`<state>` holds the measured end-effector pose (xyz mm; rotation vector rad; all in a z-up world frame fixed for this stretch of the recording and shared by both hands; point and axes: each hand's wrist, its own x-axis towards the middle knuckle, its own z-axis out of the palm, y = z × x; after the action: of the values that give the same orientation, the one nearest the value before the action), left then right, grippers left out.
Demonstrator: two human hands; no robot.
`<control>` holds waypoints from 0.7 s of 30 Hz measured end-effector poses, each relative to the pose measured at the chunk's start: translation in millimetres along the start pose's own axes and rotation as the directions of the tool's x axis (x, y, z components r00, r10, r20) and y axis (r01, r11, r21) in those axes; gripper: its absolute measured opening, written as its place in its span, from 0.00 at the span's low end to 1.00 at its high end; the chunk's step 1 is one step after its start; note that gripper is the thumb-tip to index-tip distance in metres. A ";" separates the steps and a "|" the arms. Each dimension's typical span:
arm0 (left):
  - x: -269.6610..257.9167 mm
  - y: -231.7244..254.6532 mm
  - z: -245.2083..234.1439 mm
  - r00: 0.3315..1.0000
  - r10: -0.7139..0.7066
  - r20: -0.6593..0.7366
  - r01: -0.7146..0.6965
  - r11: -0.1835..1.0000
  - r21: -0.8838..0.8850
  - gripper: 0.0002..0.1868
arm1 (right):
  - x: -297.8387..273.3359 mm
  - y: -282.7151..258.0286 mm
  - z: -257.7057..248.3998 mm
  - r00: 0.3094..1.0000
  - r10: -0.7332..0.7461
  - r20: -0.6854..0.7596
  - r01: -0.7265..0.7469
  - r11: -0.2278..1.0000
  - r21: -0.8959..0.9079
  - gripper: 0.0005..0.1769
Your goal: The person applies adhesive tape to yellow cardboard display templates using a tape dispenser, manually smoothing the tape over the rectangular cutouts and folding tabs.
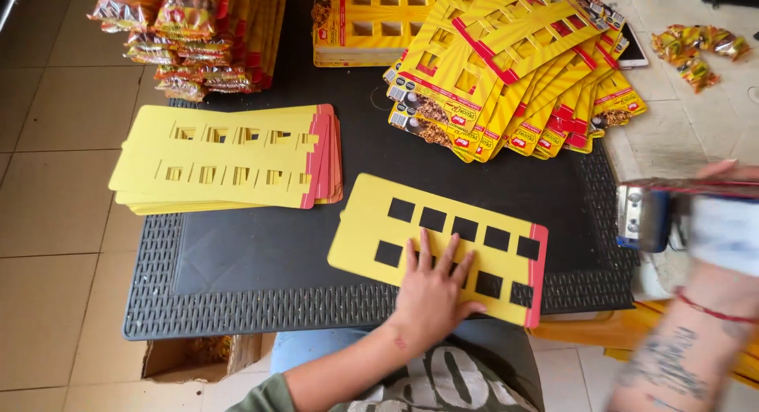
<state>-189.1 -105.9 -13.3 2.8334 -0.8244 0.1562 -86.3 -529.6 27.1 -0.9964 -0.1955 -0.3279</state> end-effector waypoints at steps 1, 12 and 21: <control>2.4 13.0 3.5 0.996 -0.084 -0.004 0.084 0.996 -0.022 0.48 | -13.1 3.4 77.6 0.968 -0.021 -0.251 0.155 0.835 0.528 0.23; 27.9 -6.1 -42.1 0.975 -0.222 0.033 -0.018 -0.224 -0.974 0.43 | -76.5 68.2 206.9 0.856 0.507 0.103 -0.204 0.147 0.968 0.05; 19.2 -10.5 -21.2 0.958 -0.264 0.111 -0.078 -0.614 -0.786 0.07 | -83.1 82.7 224.8 0.776 0.544 0.319 -0.272 -0.167 0.948 0.10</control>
<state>-168.4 -102.7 8.8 0.7214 -0.1099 -0.2951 -137.0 -282.9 55.7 0.5724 0.1401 0.3956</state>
